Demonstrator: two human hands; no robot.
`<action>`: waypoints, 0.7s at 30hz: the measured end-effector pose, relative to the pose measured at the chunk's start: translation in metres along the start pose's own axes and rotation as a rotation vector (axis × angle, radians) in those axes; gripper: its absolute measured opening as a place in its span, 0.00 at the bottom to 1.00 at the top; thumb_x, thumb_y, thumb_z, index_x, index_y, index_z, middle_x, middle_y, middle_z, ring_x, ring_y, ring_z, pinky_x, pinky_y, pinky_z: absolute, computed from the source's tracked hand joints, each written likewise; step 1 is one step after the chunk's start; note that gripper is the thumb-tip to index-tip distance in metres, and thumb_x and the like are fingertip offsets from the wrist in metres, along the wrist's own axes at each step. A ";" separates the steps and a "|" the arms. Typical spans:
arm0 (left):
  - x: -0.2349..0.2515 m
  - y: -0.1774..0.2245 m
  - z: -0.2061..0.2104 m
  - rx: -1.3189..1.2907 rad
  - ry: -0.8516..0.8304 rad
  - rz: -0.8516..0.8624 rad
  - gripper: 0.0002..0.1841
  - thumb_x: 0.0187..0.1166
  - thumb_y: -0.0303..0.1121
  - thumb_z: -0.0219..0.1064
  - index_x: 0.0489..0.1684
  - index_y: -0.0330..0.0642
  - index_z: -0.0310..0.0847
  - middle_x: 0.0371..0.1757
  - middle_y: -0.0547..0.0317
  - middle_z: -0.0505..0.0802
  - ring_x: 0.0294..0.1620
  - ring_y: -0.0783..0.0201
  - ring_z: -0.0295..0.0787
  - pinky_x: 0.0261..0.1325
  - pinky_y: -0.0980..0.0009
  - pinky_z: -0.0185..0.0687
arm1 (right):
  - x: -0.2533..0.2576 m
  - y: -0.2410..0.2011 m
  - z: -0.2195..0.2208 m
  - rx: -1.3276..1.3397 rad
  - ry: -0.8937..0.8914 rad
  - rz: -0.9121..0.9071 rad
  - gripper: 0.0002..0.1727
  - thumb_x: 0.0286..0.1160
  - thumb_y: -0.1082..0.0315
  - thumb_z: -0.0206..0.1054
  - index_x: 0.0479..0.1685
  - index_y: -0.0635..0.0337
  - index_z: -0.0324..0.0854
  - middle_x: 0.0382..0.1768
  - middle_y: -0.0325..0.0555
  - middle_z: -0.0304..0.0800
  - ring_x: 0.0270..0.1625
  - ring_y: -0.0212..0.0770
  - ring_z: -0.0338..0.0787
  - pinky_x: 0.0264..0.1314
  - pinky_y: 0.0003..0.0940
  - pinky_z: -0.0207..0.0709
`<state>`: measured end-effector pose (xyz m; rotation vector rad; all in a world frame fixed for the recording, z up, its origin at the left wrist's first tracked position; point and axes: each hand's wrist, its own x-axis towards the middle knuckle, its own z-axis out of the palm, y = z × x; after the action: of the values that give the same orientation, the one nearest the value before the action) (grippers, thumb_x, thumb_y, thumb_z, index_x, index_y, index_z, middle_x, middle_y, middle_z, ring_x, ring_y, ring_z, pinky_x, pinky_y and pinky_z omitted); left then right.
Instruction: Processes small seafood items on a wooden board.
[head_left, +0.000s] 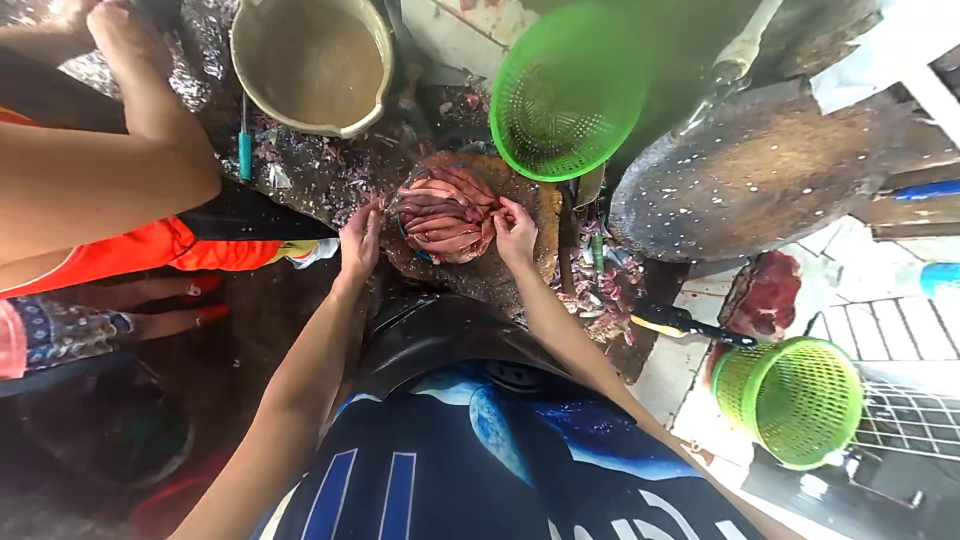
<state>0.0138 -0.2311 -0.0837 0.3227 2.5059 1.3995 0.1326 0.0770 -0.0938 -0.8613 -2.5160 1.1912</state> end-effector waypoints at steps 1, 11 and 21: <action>-0.004 -0.003 -0.001 0.003 0.021 -0.012 0.23 0.95 0.44 0.47 0.73 0.42 0.82 0.62 0.48 0.94 0.62 0.61 0.92 0.70 0.57 0.84 | -0.002 0.000 -0.002 0.018 -0.007 0.009 0.20 0.78 0.71 0.66 0.69 0.54 0.85 0.57 0.45 0.94 0.60 0.38 0.93 0.68 0.40 0.86; -0.039 -0.006 -0.003 0.062 0.047 -0.088 0.23 0.94 0.44 0.48 0.73 0.39 0.80 0.62 0.45 0.93 0.62 0.58 0.92 0.71 0.54 0.83 | 0.016 -0.004 0.006 -0.166 0.064 -0.097 0.07 0.75 0.66 0.73 0.46 0.53 0.94 0.47 0.43 0.98 0.56 0.44 0.94 0.67 0.47 0.83; -0.062 0.023 0.028 0.200 0.035 0.025 0.29 0.80 0.40 0.71 0.79 0.38 0.73 0.71 0.39 0.85 0.71 0.47 0.84 0.76 0.52 0.80 | -0.015 0.019 0.003 -0.058 0.104 -0.262 0.18 0.80 0.70 0.61 0.63 0.56 0.90 0.62 0.51 0.91 0.67 0.45 0.89 0.69 0.40 0.84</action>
<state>0.0828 -0.2164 -0.0713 0.3716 2.6854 1.1748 0.1506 0.0755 -0.1095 -0.5674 -2.4953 0.9694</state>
